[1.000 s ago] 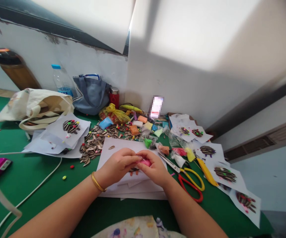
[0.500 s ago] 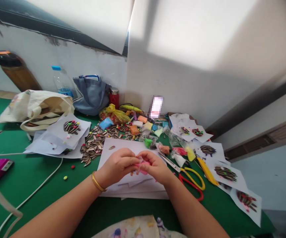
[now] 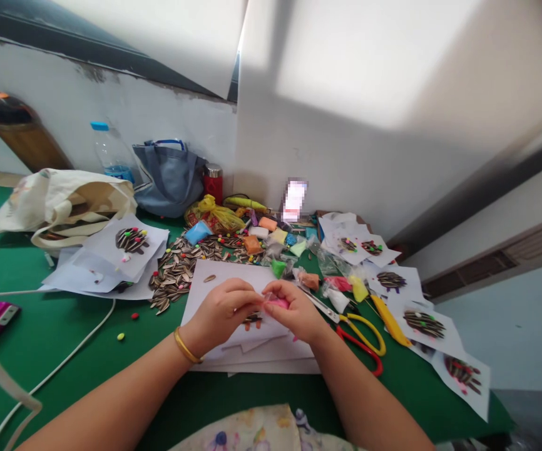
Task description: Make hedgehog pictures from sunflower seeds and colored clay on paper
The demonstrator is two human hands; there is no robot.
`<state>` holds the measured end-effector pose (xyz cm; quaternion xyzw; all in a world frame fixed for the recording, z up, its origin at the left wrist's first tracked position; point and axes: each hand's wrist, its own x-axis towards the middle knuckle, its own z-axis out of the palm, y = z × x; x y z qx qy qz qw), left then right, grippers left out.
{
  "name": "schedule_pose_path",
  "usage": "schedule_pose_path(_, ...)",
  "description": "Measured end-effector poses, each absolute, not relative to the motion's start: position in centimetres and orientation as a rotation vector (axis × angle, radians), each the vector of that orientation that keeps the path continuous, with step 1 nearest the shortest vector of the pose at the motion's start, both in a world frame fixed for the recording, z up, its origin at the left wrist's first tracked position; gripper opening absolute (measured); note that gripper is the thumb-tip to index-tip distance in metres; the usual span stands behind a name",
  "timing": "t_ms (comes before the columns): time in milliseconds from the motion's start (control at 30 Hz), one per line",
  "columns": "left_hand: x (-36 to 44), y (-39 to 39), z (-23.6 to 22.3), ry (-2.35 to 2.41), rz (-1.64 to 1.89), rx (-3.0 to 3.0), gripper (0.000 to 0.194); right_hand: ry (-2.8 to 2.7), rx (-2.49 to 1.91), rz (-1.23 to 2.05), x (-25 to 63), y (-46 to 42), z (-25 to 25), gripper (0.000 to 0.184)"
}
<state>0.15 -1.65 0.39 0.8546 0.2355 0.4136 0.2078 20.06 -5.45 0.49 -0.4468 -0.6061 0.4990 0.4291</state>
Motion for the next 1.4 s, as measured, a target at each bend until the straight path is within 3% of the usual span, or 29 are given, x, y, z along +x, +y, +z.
schedule_pose_path(400, 0.26, -1.11, 0.23, 0.655, 1.091, 2.108, 0.013, -1.424, -1.023, 1.295, 20.12, -5.40, -0.36, 0.035)
schedule_pose_path(700, 0.39, -1.65, 0.27, 0.752, 1.031, 2.112, 0.008, -1.425, -1.052, 1.333, 19.69, -5.45, 0.00, 0.029)
schedule_pose_path(1000, 0.45, -1.27, 0.44, 0.960, 1.073, 1.656, 0.021, -1.307, -1.006, 1.421, 19.68, -5.26, -0.21, 0.034)
schedule_pose_path(1400, 0.67, -1.19, 1.01, 0.690, 1.114, 0.918, 0.022, -1.363, -1.057, 1.388, 19.41, -5.23, -0.23, 0.039)
